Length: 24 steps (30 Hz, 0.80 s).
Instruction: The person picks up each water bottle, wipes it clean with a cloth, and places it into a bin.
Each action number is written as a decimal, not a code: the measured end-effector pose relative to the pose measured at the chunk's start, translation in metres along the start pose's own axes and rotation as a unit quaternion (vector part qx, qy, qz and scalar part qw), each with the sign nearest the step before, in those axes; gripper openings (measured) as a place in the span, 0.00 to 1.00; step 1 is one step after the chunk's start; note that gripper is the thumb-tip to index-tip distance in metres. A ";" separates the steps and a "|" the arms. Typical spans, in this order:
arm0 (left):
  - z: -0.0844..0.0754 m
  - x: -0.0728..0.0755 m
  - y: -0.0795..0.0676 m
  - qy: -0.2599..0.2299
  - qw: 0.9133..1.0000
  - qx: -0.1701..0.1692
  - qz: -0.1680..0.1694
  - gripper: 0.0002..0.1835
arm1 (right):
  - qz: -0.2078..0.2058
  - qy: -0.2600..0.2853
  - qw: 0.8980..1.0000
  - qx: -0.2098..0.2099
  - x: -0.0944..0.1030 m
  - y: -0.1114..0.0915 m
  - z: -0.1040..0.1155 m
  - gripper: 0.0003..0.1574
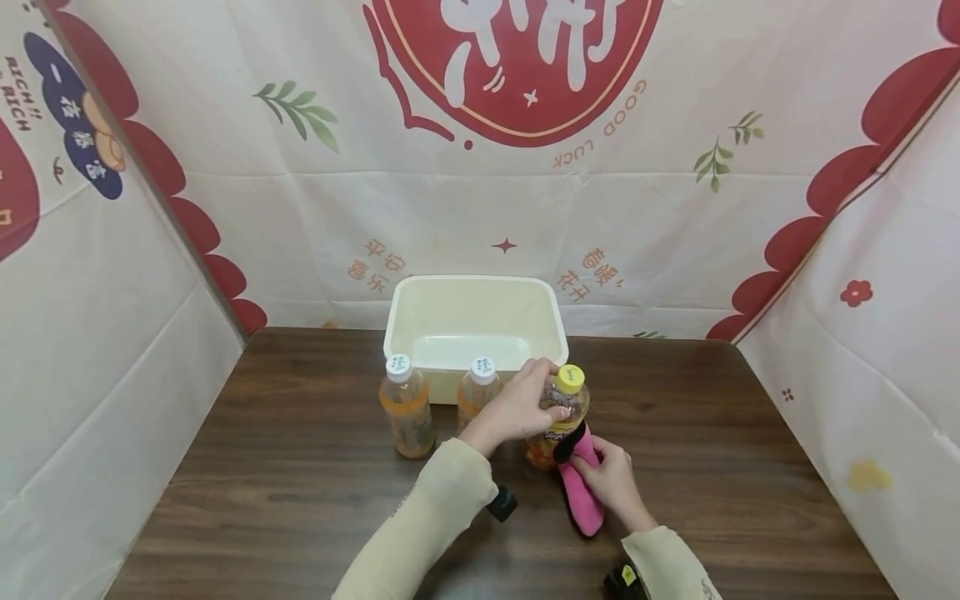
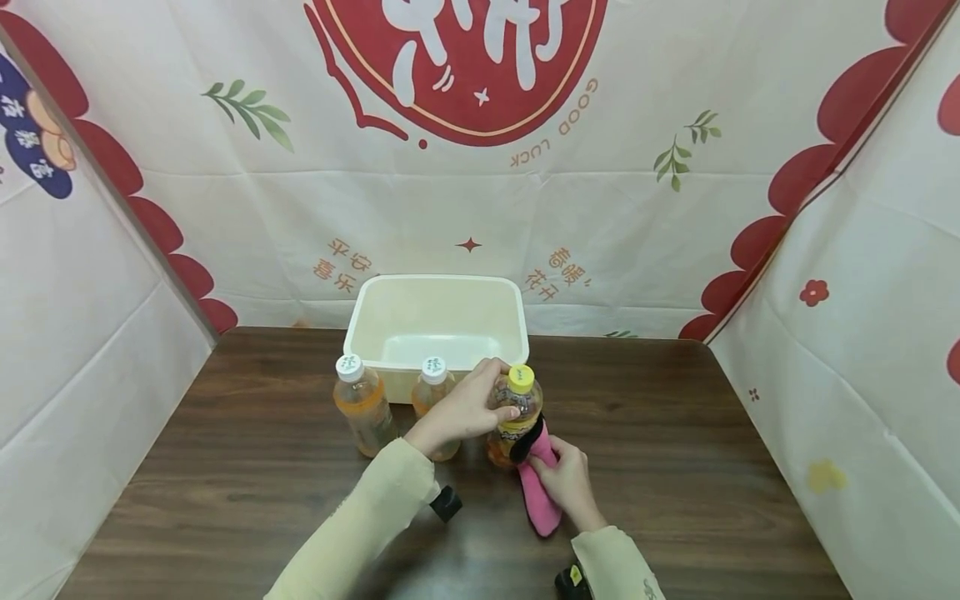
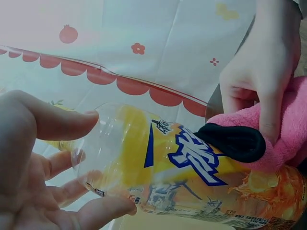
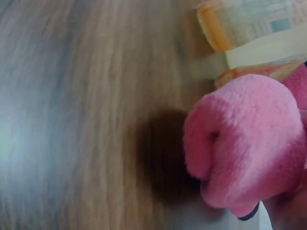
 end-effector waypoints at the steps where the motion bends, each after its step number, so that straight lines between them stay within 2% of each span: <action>1: 0.000 0.000 0.000 0.000 1.000 0.001 0.001 0.23 | 0.000 0.004 1.000 -0.001 0.001 0.000 0.000 0.07; 5: 0.000 -0.001 0.001 -0.001 1.000 0.004 0.002 0.23 | -0.004 0.028 1.000 0.006 0.011 0.001 0.008 0.06; 9: 0.001 0.000 0.001 -0.002 1.000 0.005 -0.001 0.23 | -0.020 0.057 0.998 0.027 0.030 0.004 0.024 0.05; 14: 0.001 0.000 0.001 -0.007 1.000 0.007 0.000 0.22 | -0.037 0.094 0.994 0.045 0.062 0.012 0.057 0.06; 17: 0.001 0.001 0.002 -0.008 1.000 0.009 0.000 0.22 | -0.041 0.101 0.991 0.075 0.079 0.018 0.090 0.06; 21: 0.000 0.003 0.002 0.004 1.000 0.004 -0.005 0.22 | -0.042 0.096 0.988 0.115 0.089 0.023 0.124 0.07; 24: -0.002 0.003 0.002 0.017 1.000 -0.005 -0.006 0.23 | -0.045 0.099 0.988 0.109 0.090 0.022 0.127 0.07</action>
Point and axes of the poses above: each hand's wrist, its own y-axis towards the middle knuckle, its own x-axis out of the back of the hand, z = x × y, the point moved 8 cm from there along y, towards the middle knuckle, and after that the axes turned 4 degrees about -y, right-handed, at the moved point
